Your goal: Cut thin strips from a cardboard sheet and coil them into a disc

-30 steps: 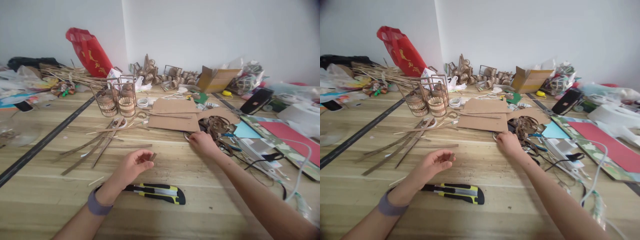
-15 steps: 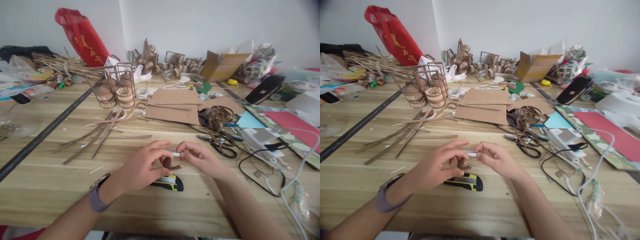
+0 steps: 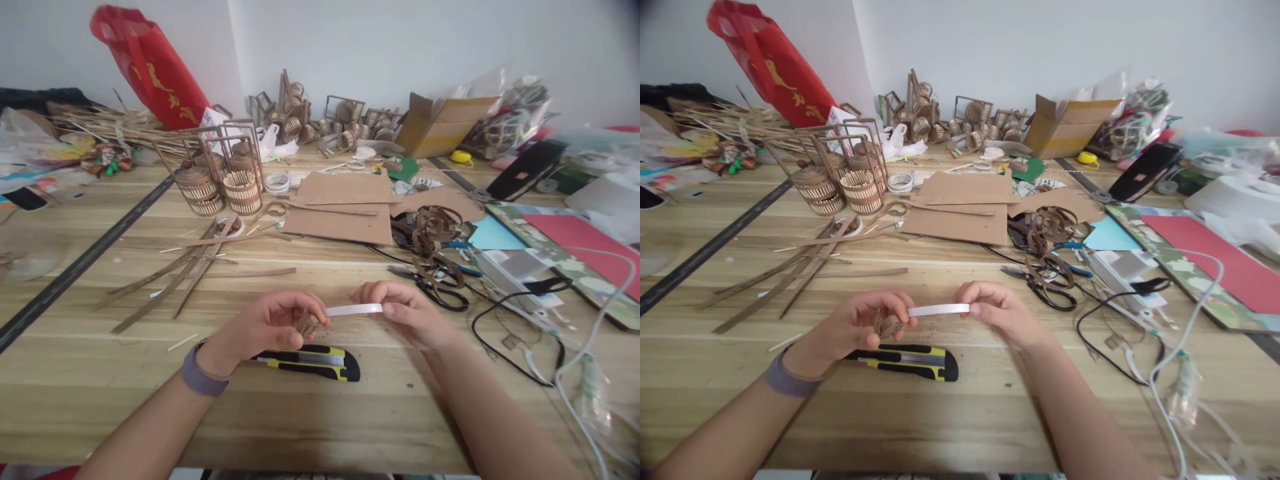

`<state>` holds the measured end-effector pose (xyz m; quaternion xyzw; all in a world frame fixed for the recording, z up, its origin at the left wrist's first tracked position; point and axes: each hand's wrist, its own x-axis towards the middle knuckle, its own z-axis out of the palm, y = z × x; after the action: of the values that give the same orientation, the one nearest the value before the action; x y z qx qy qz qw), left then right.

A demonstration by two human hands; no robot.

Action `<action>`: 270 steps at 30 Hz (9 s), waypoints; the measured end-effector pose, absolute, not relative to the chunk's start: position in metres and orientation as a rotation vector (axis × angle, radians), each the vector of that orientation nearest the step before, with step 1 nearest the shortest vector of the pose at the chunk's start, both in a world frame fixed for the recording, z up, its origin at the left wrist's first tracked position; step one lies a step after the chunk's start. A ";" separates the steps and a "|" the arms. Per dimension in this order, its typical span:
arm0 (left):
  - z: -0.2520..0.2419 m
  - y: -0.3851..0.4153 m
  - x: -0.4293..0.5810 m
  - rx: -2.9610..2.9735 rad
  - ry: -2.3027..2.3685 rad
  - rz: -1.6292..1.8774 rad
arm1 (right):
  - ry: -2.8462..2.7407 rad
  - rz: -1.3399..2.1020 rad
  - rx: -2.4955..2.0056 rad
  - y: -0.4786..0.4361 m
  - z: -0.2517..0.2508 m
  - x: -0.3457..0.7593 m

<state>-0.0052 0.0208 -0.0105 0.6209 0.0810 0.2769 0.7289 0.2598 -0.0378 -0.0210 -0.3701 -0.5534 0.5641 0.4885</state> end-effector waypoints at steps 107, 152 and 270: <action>-0.016 -0.006 0.017 2.702 0.612 0.844 | -1.521 0.586 -1.353 -0.030 -0.027 0.232; -0.020 0.001 0.020 1.810 0.786 0.836 | -1.621 0.432 -1.109 -0.059 -0.035 0.200; -0.025 -0.006 0.018 2.418 0.691 1.016 | -1.500 0.802 -1.297 -0.047 -0.021 0.212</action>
<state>0.0175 -0.0064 -0.0252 0.8710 0.2490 0.3659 0.2132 0.2116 -0.0473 -0.0213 -0.5319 -0.6150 0.3289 0.4803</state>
